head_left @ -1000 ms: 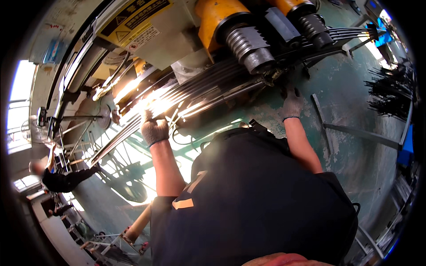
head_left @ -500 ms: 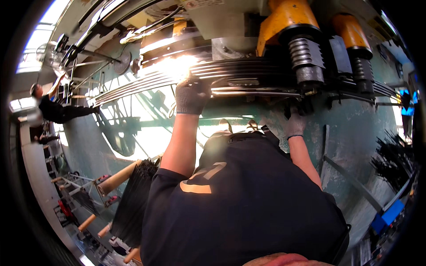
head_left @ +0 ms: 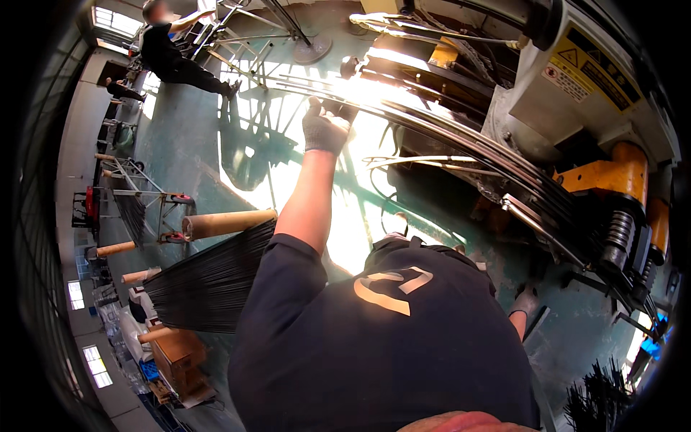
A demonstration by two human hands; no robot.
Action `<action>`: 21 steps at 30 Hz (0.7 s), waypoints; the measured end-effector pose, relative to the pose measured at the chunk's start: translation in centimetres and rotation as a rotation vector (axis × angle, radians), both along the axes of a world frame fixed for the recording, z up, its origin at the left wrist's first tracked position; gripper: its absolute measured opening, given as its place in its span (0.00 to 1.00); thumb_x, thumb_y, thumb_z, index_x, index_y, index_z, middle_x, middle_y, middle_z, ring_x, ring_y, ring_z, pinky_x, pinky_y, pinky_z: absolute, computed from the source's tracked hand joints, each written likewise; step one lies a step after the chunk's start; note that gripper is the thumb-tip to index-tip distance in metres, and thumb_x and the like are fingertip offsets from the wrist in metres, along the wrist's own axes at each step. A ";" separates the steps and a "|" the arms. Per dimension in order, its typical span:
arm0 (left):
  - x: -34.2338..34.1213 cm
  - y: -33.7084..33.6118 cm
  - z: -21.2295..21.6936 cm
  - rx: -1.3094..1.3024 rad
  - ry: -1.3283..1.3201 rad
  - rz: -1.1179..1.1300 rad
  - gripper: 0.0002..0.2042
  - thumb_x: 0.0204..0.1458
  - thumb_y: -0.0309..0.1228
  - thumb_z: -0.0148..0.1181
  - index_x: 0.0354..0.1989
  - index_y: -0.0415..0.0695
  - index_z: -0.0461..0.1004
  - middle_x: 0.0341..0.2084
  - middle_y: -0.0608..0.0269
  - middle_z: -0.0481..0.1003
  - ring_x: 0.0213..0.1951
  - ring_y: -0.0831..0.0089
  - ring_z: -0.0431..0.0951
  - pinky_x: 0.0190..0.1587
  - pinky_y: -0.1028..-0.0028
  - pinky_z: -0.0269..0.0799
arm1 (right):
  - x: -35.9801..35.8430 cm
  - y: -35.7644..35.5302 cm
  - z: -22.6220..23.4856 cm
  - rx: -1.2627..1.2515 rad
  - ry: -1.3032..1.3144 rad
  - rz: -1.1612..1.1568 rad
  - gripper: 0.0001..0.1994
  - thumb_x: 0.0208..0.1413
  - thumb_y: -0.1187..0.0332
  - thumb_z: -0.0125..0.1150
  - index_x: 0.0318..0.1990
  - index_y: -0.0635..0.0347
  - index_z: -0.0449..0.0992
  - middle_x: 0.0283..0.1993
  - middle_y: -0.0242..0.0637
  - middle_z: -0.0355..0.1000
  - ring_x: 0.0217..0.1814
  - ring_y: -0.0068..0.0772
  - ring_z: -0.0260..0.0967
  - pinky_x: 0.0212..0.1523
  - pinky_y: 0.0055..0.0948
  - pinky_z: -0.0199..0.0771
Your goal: The person repeatedly picks up bundles of long metal rods from a floor stack, feeds them into a yellow bending machine, and operates the lever to bend them. The bent rods are then removed and placed onto a nearby metal rack. The process is continuous and repetitive throughout the clip.
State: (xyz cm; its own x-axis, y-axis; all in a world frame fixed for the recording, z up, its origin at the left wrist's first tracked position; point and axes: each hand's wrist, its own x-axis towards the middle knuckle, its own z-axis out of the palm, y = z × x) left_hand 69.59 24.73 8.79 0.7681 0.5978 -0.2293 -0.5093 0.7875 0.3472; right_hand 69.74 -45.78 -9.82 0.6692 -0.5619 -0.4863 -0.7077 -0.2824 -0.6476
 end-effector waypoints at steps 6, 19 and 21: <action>-1.6 14.5 1.0 0.046 0.262 0.221 0.24 0.67 0.49 0.52 0.56 0.38 0.68 0.53 0.53 0.72 0.55 0.51 0.72 0.65 0.42 0.65 | -7.2 5.4 -1.8 -0.253 0.292 -0.032 0.23 0.60 0.48 0.61 0.31 0.62 0.83 0.29 0.39 0.80 0.31 0.39 0.76 0.38 0.41 0.74; -2.5 18.9 -0.3 0.377 0.209 -0.040 0.20 0.71 0.45 0.42 0.54 0.39 0.69 0.49 0.49 0.76 0.55 0.50 0.76 0.64 0.45 0.70 | -8.4 12.2 0.8 -0.272 0.230 0.380 0.20 0.55 0.52 0.60 0.27 0.62 0.81 0.33 0.46 0.82 0.36 0.47 0.79 0.40 0.45 0.76; -2.2 21.4 -2.4 0.363 0.204 -0.022 0.18 0.71 0.42 0.42 0.55 0.39 0.68 0.51 0.47 0.75 0.56 0.49 0.76 0.63 0.46 0.71 | -6.2 12.9 0.8 -0.367 0.202 0.578 0.20 0.58 0.54 0.58 0.25 0.62 0.78 0.29 0.42 0.80 0.32 0.43 0.78 0.36 0.42 0.75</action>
State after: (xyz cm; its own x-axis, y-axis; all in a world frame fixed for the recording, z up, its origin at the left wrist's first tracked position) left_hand 67.44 46.10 6.37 0.7423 0.6517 -0.1560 -0.3853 0.6055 0.6963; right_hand 63.56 -32.87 -8.98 0.8262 -0.2962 -0.4793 -0.4753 -0.8232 -0.3105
